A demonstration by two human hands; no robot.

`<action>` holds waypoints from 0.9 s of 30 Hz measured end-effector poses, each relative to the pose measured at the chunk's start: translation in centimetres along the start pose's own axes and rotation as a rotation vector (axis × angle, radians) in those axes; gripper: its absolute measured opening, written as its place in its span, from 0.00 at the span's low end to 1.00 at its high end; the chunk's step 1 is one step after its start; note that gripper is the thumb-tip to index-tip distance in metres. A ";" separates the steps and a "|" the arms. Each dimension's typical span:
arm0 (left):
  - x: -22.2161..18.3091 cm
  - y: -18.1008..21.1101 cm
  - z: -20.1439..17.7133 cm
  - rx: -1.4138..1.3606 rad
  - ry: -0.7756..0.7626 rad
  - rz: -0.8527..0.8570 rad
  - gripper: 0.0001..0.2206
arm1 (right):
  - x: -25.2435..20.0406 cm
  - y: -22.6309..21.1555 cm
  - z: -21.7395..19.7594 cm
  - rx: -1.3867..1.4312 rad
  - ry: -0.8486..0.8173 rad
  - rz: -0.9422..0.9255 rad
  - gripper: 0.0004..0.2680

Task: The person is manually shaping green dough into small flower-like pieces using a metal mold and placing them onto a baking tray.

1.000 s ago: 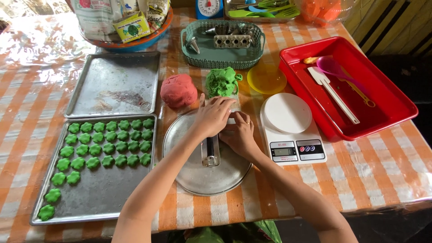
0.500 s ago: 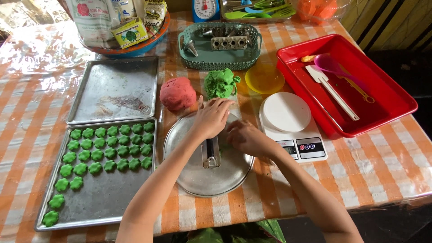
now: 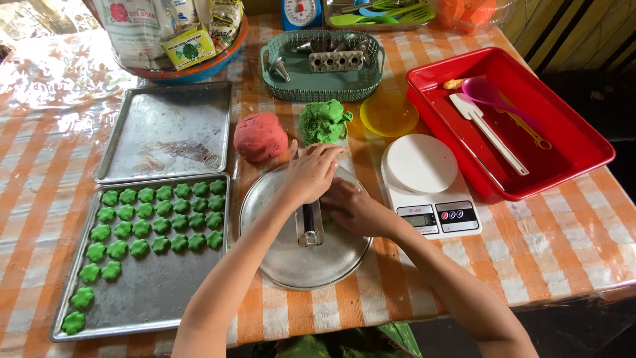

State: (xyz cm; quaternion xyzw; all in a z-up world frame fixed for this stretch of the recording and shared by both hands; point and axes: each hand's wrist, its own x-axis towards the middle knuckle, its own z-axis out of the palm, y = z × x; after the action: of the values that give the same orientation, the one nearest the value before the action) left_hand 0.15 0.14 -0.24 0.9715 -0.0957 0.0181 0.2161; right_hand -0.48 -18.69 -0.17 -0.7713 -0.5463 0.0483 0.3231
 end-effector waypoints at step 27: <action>0.2 -0.1 1.3 0.037 0.036 -0.005 0.17 | -5.5 2.5 9.4 0.001 0.260 0.441 0.13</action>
State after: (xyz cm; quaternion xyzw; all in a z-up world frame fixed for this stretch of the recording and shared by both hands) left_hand 0.40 -0.31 -1.42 0.9751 -0.0888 0.0370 0.2000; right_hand -4.68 -19.82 -10.46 -0.8714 -0.3185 0.0182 0.3727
